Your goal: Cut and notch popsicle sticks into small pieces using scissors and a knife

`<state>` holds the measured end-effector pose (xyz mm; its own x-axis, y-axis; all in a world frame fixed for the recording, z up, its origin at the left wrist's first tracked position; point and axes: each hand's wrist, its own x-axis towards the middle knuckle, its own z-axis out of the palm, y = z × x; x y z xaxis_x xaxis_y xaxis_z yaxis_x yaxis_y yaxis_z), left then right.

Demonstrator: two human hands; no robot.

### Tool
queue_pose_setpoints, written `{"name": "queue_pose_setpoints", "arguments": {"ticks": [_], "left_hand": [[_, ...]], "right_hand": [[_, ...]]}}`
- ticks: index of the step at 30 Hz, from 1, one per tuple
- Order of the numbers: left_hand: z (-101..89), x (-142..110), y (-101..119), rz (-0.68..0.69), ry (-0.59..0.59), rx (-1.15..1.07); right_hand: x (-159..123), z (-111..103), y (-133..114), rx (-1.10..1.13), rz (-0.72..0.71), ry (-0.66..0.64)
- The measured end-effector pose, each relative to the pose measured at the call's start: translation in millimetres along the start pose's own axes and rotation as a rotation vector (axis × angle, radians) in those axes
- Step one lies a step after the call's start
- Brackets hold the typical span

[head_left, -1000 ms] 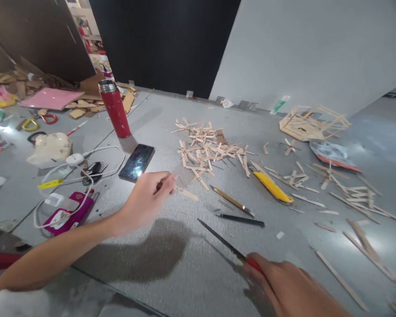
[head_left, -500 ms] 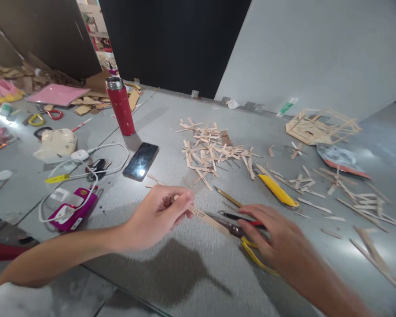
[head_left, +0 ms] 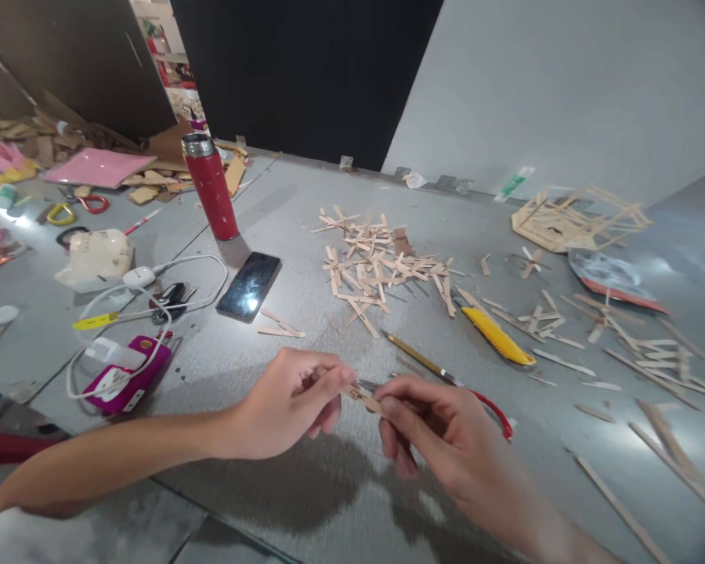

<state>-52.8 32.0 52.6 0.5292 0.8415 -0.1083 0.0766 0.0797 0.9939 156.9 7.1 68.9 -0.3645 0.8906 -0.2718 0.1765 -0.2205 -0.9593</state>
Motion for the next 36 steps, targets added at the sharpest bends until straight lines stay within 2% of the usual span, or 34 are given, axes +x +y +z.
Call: {"name": "queue_pose_setpoints", "arguments": {"ticks": [7, 15, 21, 30, 36], "left_hand": [[-0.2, 1, -1, 0.015, 0.007, -0.058], [0.9, 0, -2, -0.032, -0.068, -0.243], [0.7, -2, -2, 0.005, -0.039, -0.188], [-3.8, 4, -5, -0.106, -0.069, -0.17], [-7.3, 7, -9, -0.099, -0.075, -0.174]], "right_hand": [[-2, -2, 8, -0.173, -0.088, 0.055], [-7, -4, 5, -0.176, -0.095, 0.073], [-7, -3, 2, -0.161, -0.073, 0.056], [-2, -7, 7, -0.244, -0.085, 0.097], [-1, -11, 10, -0.249, -0.079, 0.148]]}}
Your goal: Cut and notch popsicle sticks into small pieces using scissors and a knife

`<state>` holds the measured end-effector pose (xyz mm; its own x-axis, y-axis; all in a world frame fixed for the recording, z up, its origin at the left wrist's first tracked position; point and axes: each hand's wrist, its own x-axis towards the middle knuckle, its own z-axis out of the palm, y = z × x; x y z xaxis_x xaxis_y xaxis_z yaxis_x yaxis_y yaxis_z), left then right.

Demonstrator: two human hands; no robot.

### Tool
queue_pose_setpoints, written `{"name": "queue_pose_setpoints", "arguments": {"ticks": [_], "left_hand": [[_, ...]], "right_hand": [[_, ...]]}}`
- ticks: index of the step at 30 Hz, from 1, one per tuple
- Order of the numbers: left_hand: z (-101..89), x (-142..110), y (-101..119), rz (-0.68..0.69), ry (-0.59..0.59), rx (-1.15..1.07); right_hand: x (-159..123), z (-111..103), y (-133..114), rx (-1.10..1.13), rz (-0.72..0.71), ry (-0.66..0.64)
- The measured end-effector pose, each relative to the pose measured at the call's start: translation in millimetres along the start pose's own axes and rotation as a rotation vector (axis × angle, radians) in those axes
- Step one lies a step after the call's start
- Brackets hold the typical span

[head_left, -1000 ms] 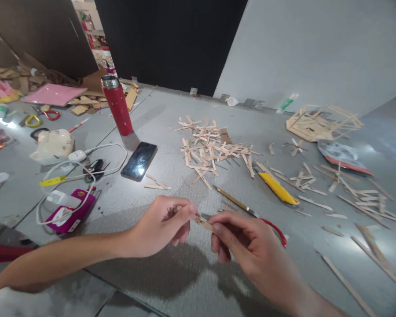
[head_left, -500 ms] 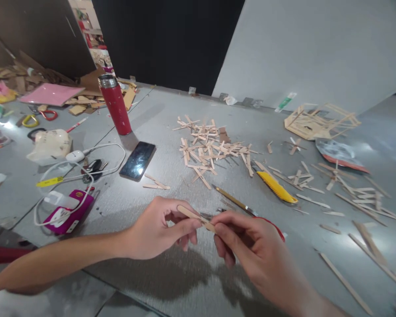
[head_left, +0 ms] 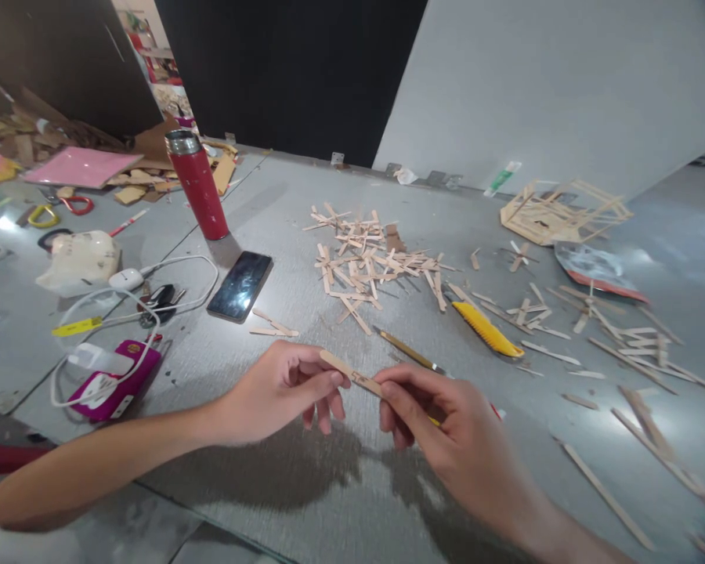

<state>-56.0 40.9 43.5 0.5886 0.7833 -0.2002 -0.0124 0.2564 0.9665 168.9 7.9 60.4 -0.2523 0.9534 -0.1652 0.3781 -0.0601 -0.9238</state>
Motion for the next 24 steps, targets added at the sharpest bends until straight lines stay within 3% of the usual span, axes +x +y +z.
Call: {"name": "queue_pose_setpoints", "arguments": {"ticks": [6, 10, 18, 24], "left_hand": [[0.2, 3, -1, -0.079, -0.053, -0.124], [3.5, 4, -6, -0.091, -0.119, -0.16], [10.2, 4, -11, -0.058, -0.106, -0.129], [10.9, 4, -12, -0.063, -0.082, -0.122]], "right_hand": [[2, 3, -1, 0.197, 0.017, 0.1], [0, 13, 0, 0.305, -0.037, 0.087], [-5, 17, -2, 0.194, -0.108, -0.012], [-4, 15, -4, 0.1, -0.144, 0.002]]}}
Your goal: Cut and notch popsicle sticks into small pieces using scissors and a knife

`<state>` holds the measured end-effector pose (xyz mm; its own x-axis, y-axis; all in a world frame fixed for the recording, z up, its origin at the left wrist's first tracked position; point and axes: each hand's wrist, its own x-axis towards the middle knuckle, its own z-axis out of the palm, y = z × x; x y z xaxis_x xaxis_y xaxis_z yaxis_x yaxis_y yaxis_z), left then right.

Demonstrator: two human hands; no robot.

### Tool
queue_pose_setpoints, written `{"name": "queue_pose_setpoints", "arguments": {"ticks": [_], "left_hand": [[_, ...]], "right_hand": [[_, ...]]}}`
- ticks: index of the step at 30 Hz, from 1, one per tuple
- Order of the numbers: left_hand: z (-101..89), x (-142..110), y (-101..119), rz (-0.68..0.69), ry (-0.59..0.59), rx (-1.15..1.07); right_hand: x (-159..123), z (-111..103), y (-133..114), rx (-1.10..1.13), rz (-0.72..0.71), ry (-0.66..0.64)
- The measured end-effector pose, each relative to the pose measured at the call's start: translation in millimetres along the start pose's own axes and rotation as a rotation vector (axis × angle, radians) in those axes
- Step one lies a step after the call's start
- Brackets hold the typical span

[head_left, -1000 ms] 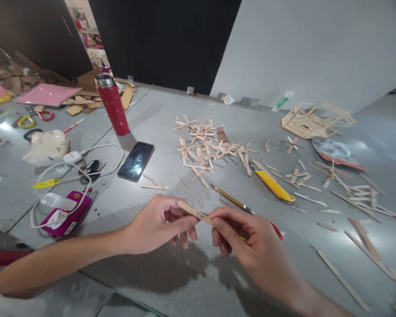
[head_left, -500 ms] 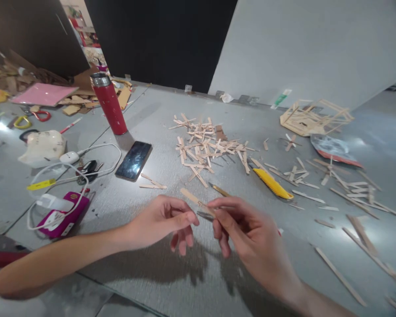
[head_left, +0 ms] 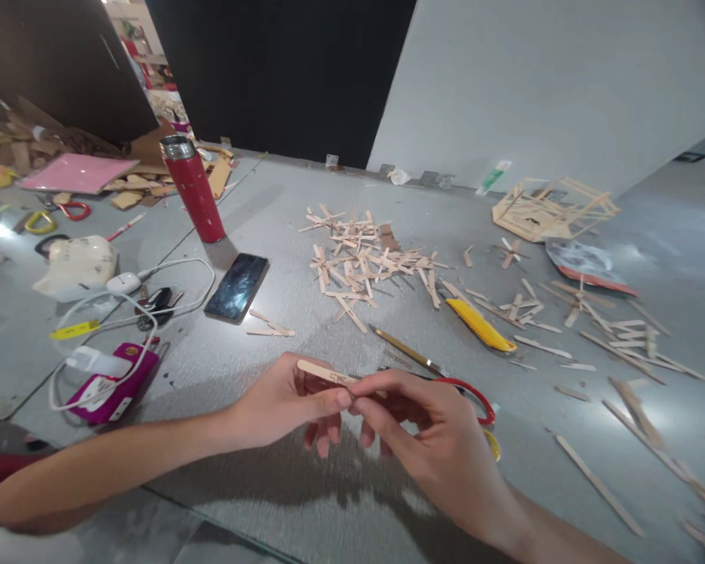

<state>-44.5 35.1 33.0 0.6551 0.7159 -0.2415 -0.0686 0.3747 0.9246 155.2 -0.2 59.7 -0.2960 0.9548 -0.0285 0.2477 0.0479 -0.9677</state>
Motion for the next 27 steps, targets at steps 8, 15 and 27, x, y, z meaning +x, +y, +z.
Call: {"name": "queue_pose_setpoints", "arguments": {"ticks": [8, 15, 27], "left_hand": [[0.1, 0, 1, 0.002, 0.002, -0.006], [-2.0, 1, 1, -0.018, 0.015, -0.028], [-8.3, 8, -1, -0.014, 0.235, -0.135]], "right_hand": [[2, 0, 0, -0.073, -0.046, -0.023], [2, 0, 1, 0.037, 0.059, 0.016], [7, -11, 7, 0.031, 0.116, -0.198]]}}
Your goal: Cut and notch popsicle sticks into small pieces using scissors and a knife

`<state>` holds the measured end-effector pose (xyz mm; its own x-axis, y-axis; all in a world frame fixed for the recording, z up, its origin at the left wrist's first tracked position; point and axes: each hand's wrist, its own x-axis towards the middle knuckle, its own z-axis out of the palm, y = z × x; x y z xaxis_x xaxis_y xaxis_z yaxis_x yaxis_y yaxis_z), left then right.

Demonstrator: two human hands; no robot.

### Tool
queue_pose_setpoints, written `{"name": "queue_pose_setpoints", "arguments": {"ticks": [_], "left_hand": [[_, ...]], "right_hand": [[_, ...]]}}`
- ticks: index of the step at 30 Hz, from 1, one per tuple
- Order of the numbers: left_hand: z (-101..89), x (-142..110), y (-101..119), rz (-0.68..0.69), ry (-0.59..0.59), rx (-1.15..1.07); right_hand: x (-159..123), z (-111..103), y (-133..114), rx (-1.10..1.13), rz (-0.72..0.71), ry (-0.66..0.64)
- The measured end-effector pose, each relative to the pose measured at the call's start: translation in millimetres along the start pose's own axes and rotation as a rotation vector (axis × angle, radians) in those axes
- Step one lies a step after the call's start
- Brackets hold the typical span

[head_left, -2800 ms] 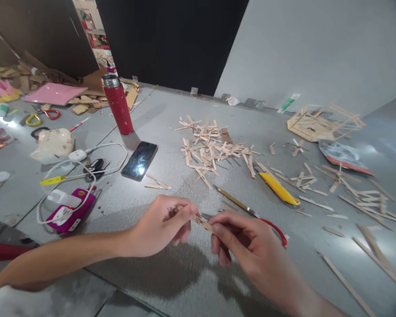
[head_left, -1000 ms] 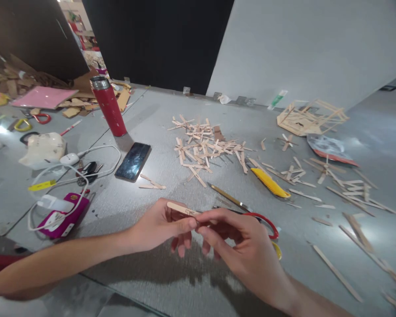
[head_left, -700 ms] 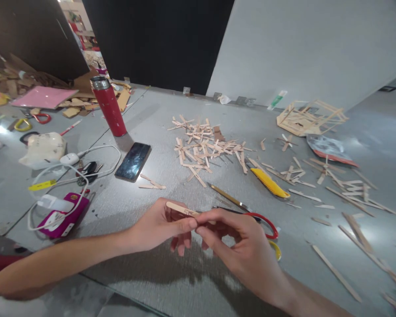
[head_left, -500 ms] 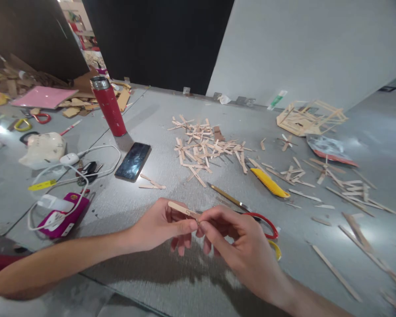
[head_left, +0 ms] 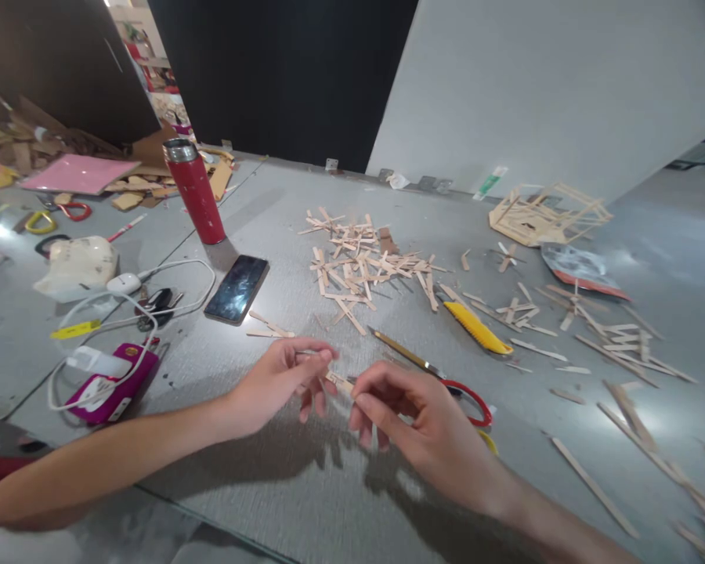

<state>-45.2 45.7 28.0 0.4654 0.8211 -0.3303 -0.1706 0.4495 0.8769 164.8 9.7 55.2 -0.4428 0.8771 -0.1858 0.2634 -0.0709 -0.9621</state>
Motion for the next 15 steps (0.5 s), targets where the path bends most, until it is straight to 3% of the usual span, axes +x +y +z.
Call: {"name": "queue_pose_setpoints", "arguments": {"ticks": [3, 6, 7, 9, 12, 15], "left_hand": [[-3.2, 4, -1, 0.031, 0.015, 0.053], [-8.0, 6, -1, 0.037, 0.098, 0.157], [-10.0, 8, -1, 0.031, 0.113, 0.218], [-14.0, 10, -3, 0.032, 0.117, 0.374], [-18.5, 15, -10, 0.08, 0.085, 0.603], [-19.6, 17, -16, 0.089, 0.056, 0.689]], "right_hand": [[2, -17, 1, -0.226, -0.072, 0.114], [8, -61, 5, -0.794, -0.234, 0.528], [10, -80, 9, -0.99, -0.204, 0.658], [15, -121, 20, -1.203, -0.01, 0.734], [18, -173, 43, -1.229, 0.111, 0.773], [15, -202, 64, -1.244, 0.196, 0.835]]}}
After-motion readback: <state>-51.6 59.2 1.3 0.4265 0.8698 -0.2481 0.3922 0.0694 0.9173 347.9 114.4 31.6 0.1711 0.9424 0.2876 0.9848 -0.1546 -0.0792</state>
